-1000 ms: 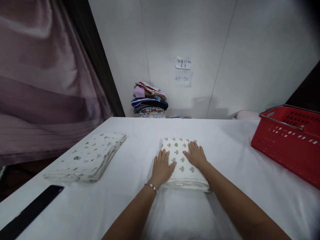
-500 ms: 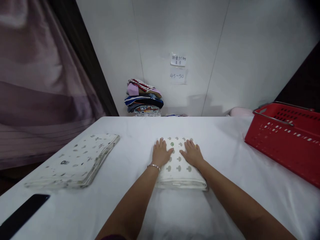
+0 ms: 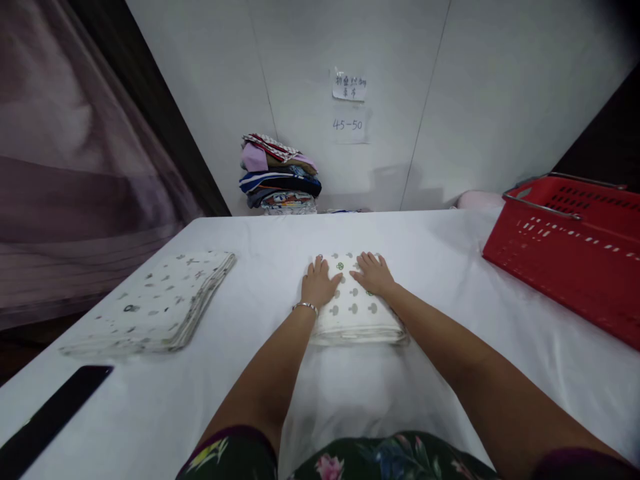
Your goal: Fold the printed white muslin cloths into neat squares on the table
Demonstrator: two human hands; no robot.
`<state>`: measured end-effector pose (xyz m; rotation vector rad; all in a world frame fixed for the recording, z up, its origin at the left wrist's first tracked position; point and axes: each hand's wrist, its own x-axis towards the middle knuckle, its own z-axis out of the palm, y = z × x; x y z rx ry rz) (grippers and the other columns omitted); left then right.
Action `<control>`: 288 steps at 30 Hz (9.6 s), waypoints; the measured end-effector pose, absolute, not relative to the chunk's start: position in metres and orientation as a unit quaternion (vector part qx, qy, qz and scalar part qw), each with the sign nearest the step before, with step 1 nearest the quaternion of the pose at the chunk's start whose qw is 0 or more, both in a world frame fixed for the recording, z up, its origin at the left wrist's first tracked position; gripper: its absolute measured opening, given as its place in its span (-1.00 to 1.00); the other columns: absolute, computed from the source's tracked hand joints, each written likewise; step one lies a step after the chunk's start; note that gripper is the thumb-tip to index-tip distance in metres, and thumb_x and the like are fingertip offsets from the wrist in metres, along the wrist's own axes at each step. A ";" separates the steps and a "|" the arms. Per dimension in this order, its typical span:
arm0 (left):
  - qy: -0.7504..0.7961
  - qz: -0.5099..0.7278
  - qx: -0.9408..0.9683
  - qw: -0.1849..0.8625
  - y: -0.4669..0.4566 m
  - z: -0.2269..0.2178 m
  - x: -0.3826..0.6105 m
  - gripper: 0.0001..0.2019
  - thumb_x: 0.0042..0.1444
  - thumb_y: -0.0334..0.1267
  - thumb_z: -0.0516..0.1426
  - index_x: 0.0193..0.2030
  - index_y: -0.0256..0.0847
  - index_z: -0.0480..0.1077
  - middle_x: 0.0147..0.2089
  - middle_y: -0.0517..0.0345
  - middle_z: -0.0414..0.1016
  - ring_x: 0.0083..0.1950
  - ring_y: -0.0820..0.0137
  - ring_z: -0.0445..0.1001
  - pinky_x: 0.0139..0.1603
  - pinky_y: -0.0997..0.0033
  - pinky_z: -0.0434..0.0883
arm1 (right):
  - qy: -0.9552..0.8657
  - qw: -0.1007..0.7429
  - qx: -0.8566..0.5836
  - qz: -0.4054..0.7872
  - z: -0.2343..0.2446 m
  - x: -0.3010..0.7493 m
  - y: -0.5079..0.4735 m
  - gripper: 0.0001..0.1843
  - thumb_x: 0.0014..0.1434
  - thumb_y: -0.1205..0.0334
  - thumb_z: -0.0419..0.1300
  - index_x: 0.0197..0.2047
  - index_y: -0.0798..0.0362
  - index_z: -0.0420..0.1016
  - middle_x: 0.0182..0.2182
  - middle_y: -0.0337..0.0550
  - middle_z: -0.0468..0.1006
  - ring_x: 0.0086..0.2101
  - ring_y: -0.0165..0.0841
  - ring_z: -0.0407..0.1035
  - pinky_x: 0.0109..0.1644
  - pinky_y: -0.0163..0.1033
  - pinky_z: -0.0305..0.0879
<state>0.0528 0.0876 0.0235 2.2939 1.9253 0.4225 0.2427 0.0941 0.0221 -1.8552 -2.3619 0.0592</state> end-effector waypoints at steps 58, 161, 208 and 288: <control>0.468 0.280 0.822 0.163 -0.039 0.040 0.040 -0.85 0.20 -0.33 -0.05 -0.36 -0.16 0.28 -0.30 0.17 0.38 -0.21 0.36 0.32 -0.13 0.31 0.22 | -0.816 0.271 -0.506 0.058 0.043 0.272 -0.064 -0.76 0.27 0.33 -0.05 -0.32 0.06 0.42 -0.32 -0.10 0.46 -0.28 -0.31 0.28 -0.20 -0.22 0.17; 0.415 0.166 0.892 0.060 -0.037 0.040 0.048 -0.79 0.24 -0.31 -0.04 -0.30 -0.16 0.41 -0.22 0.15 0.40 -0.21 0.37 0.30 -0.21 0.32 0.26 | -0.860 0.198 -0.462 0.085 0.043 0.280 -0.067 -0.72 0.26 0.34 -0.03 -0.14 0.01 0.50 -0.22 -0.09 0.47 -0.20 -0.28 0.29 -0.19 -0.22 0.24; 0.457 0.259 0.847 0.085 -0.042 0.033 0.052 -0.84 0.25 -0.34 -0.09 -0.30 -0.18 0.27 -0.29 0.13 0.39 -0.25 0.36 0.32 -0.20 0.33 0.25 | -0.841 0.153 -0.512 0.083 0.054 0.265 -0.061 -0.80 0.29 0.25 -0.01 -0.20 0.06 0.43 -0.29 -0.11 0.45 -0.24 -0.34 0.30 -0.22 -0.28 0.17; 0.385 0.239 0.891 -0.015 -0.045 0.030 0.057 -0.87 0.21 -0.35 -0.02 -0.17 -0.18 0.32 -0.20 0.09 0.44 -0.13 0.29 0.36 -0.14 0.26 0.32 | -0.867 0.181 -0.463 0.034 0.045 0.270 -0.066 -0.75 0.27 0.27 -0.02 -0.08 0.08 0.42 -0.24 -0.04 0.46 -0.22 -0.27 0.29 -0.20 -0.20 0.21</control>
